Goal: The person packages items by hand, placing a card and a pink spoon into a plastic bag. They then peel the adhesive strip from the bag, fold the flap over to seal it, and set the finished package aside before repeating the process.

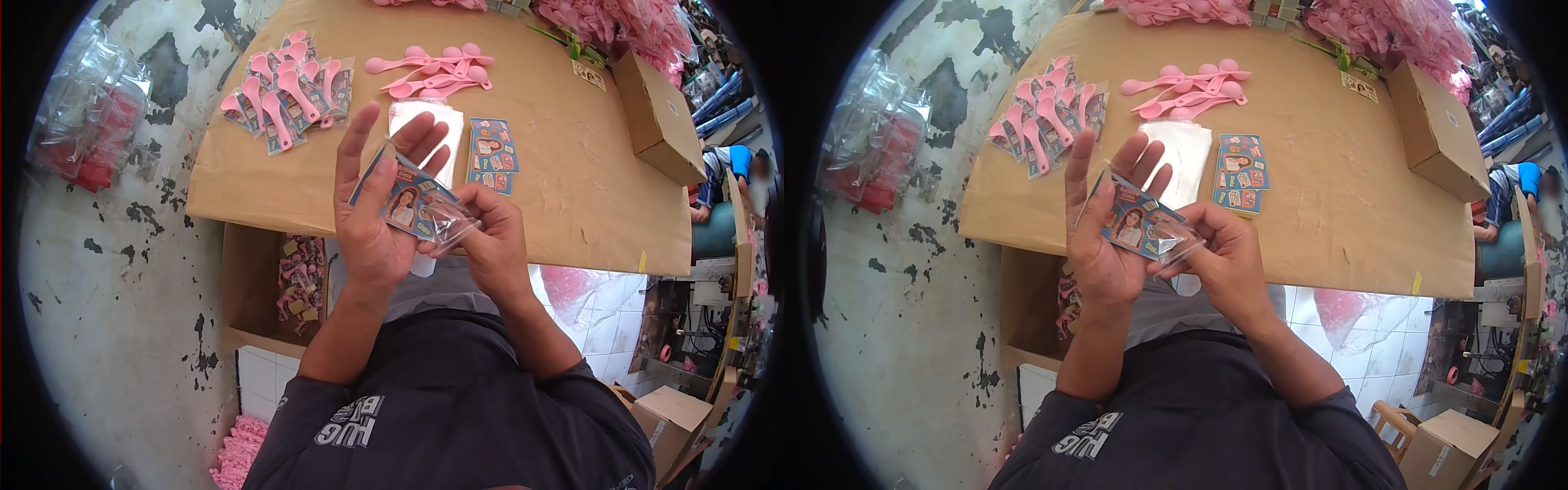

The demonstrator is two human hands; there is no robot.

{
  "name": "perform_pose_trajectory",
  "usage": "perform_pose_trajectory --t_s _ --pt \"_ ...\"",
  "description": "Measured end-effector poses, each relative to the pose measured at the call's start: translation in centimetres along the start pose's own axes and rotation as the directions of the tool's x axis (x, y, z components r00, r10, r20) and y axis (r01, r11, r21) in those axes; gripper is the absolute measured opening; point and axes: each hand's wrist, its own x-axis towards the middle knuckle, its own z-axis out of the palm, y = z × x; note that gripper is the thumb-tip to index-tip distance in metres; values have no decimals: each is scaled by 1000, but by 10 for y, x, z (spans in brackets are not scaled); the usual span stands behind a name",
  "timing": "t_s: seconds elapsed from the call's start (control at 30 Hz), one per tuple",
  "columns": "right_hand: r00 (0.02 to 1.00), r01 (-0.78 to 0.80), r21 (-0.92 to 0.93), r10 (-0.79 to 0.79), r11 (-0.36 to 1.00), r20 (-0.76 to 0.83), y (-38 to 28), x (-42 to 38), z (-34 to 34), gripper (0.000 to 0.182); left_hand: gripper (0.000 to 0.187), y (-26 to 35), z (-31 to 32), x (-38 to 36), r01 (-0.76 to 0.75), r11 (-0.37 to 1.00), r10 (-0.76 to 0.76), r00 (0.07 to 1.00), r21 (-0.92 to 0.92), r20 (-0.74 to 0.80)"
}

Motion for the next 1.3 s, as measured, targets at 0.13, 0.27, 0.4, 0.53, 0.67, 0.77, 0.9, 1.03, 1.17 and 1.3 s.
perform_pose_trajectory --t_s 0.13,0.27,0.4,0.53,0.67,0.77,0.9,1.03,1.17,1.3 --pt "1000 16 -3 -16 1000 8 2 1 -1 16 49 -3 -1 -4 31 996 -31 1000 -83 0" --pt "1000 13 -34 -13 999 3 7 3 2 16 56 -4 -2 -6 15 993 -4 996 -118 87" --pt "999 36 -44 -36 998 -5 13 4 3 21 61 3 -11 -2 -26 990 53 982 -142 184" --pt "994 -95 -61 98 994 52 5 5 8 25 59 8 -11 -3 -55 981 81 988 -187 134" --pt "998 -58 -33 59 998 27 8 5 13 26 58 4 -10 -8 -67 988 90 981 -136 173" --pt "997 -56 -40 58 998 56 7 4 13 26 57 4 -6 -11 -70 992 88 981 -108 170" --pt "999 44 -70 -42 997 25 10 8 19 23 57 4 -5 -14 -71 997 70 982 2 174" --pt "993 111 -79 -113 991 -30 20 14 24 22 57 -2 1 -16 -56 998 57 994 -11 92" --pt "992 119 -184 -123 976 -10 10 14 30 24 55 -3 8 -18 -47 999 47 997 -2 56" --pt "970 243 -181 -245 953 16 15 11 27 25 54 5 4 -15 -138 990 133 973 17 188"
